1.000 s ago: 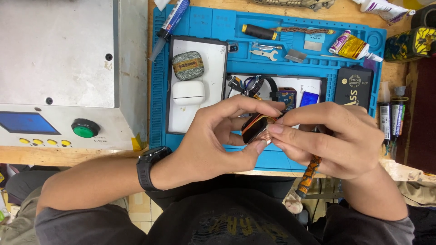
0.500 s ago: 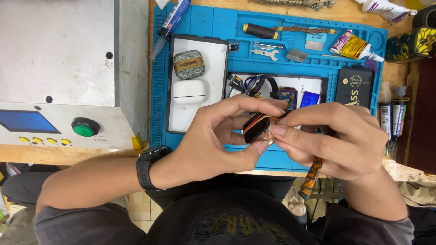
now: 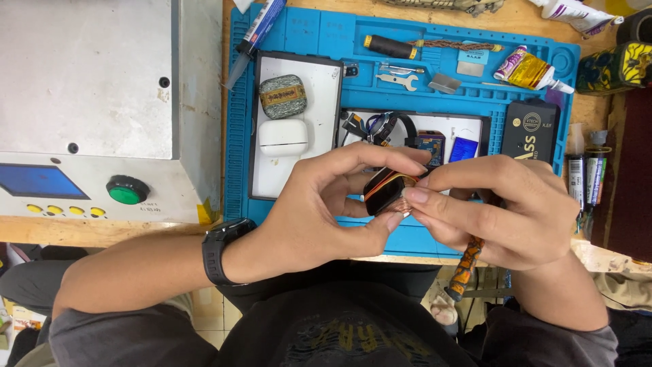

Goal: The person uses a small tool to scrape and clean the copper contacts on the back of a disassembled smartwatch. They repeatedly rotate the device to access different areas of the contact points while working over a blue tray filled with tools and parts.

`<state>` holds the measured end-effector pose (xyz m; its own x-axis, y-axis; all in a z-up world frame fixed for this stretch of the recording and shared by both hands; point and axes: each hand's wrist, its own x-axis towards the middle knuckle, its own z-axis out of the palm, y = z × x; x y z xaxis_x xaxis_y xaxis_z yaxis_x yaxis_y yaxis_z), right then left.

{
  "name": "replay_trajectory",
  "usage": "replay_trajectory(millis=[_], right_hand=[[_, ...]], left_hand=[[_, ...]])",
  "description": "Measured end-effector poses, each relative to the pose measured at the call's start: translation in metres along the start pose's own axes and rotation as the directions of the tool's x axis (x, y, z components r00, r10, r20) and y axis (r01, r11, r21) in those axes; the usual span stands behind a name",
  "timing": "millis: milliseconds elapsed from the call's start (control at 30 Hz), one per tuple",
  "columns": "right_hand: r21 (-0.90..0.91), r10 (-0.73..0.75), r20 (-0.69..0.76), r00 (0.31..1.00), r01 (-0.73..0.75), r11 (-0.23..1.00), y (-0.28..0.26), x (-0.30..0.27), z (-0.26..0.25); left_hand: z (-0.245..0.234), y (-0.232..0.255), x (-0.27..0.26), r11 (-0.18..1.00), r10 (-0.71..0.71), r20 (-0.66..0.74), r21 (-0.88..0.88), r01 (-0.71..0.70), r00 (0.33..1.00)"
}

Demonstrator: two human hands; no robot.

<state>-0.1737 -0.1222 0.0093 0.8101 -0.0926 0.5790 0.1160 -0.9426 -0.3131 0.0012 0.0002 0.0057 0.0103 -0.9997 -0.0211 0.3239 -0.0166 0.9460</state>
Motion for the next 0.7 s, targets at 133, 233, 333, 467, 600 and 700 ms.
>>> replay_trajectory(millis=[133,233,333,467,600,700], right_hand=[[0.016,0.009,-0.006,1.000,-0.009,1.000,-0.001,0.000,0.000],[-0.004,0.025,-0.007,1.000,-0.025,1.000,0.001,0.002,0.000],[0.003,-0.001,-0.002,1.000,0.001,1.000,0.013,-0.001,-0.004],[0.129,0.073,-0.313,0.947,-0.034,0.991,0.035,-0.036,-0.028],[0.266,0.527,-0.520,0.672,-0.459,0.848,0.019,-0.049,-0.057],[0.258,0.800,-0.458,0.388,-0.804,0.537,-0.007,-0.070,-0.042]], left_hand=[[0.000,0.000,0.000,1.000,-0.015,-0.012,0.015,0.015,1.000],[-0.002,-0.003,0.001,1.000,-0.018,-0.002,-0.009,0.018,1.000],[-0.007,-0.010,0.003,0.998,0.046,0.062,-0.047,-0.043,0.997],[-0.008,-0.018,0.012,0.991,0.132,0.065,-0.018,-0.131,0.989],[-0.002,-0.026,0.021,0.996,-0.050,-0.060,0.069,0.054,0.997],[-0.001,-0.025,0.021,0.988,-0.135,-0.075,0.072,0.140,0.988]])
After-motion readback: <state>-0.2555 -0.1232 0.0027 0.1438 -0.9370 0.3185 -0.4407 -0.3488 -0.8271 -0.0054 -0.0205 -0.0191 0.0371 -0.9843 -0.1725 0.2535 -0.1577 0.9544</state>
